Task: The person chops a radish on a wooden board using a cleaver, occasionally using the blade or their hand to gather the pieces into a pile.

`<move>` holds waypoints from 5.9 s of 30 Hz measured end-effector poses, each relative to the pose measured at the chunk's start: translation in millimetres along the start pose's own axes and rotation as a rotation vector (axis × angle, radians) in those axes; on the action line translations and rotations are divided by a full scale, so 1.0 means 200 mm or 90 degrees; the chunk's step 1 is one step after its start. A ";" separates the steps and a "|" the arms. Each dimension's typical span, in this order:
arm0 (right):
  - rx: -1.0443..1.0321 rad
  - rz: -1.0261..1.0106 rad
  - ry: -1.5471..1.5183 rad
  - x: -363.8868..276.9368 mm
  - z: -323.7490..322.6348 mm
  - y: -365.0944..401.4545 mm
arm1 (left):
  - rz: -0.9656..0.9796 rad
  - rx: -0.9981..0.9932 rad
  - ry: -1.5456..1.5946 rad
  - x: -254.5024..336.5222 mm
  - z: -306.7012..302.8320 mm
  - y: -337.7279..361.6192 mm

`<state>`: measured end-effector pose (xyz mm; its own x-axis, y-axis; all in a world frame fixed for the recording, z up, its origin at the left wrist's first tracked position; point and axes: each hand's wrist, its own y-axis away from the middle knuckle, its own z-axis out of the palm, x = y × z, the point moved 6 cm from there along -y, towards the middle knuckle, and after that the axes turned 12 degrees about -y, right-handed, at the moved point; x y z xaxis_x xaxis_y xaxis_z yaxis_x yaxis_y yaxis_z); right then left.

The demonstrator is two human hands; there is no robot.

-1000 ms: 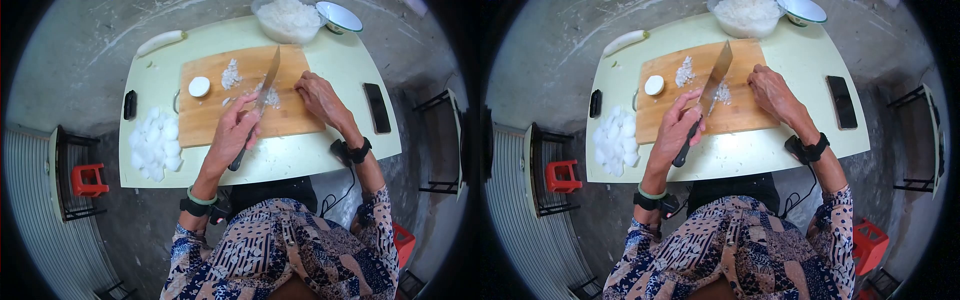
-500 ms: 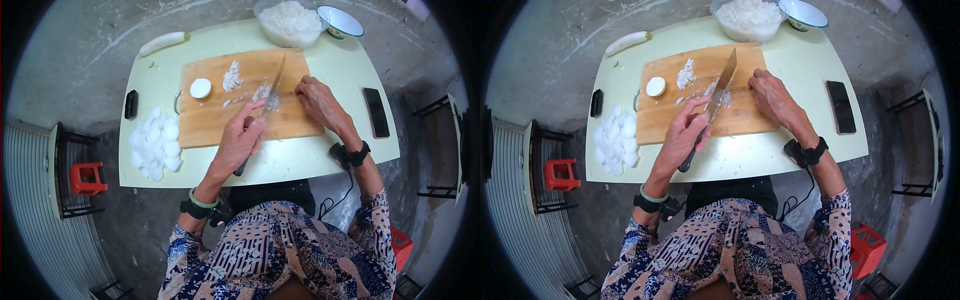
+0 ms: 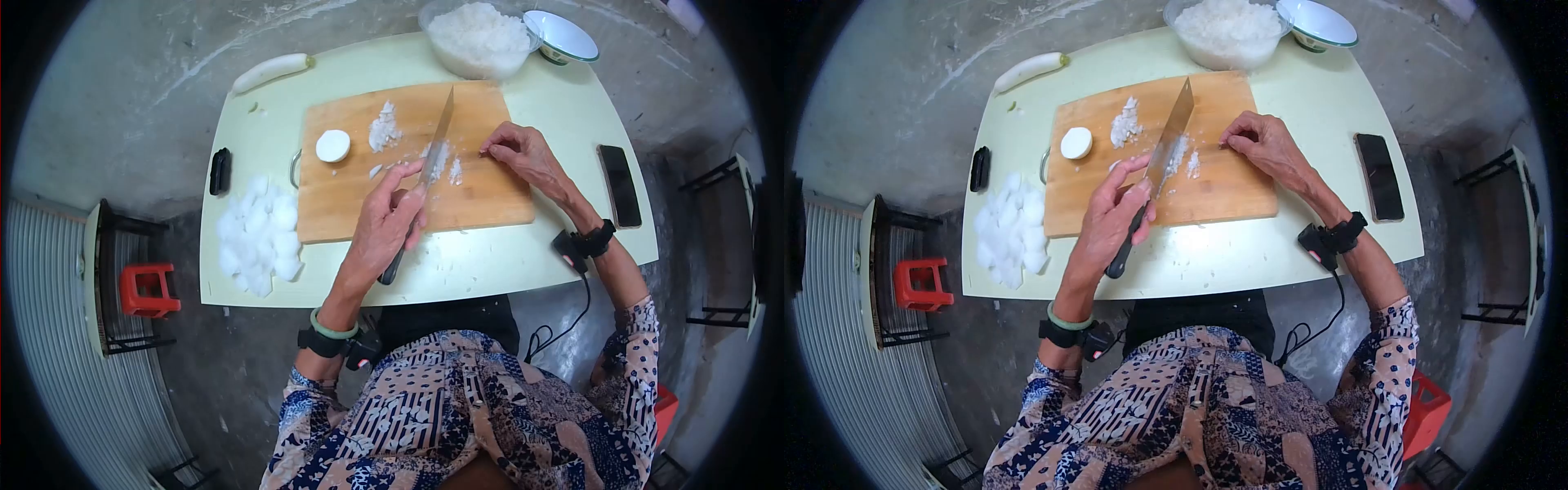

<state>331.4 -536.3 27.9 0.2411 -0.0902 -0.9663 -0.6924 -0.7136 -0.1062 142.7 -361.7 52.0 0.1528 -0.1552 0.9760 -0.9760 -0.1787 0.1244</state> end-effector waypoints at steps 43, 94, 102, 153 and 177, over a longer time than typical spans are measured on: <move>0.059 0.006 -0.121 0.09 0.09 0.01 | 0.024 0.074 -0.006 0.00 -0.08 -0.02; 0.055 0.015 -0.101 0.07 0.09 0.03 | -0.011 0.084 -0.053 -0.02 -0.13 0.01; 0.047 -0.008 -0.133 0.08 0.10 0.03 | -0.010 0.118 -0.032 -0.02 -0.16 0.02; 0.054 0.013 -0.114 0.05 0.10 0.03 | -0.008 0.082 -0.009 -0.06 -0.15 0.03; 0.047 0.001 -0.122 0.06 0.10 0.03 | -0.021 0.058 -0.011 -0.04 -0.08 -0.03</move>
<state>317.2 -527.9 11.3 0.1118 0.0476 -0.9926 -0.7424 -0.6599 -0.1153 143.9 -343.0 46.0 0.1876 -0.1639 0.9685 -0.9526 -0.2709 0.1386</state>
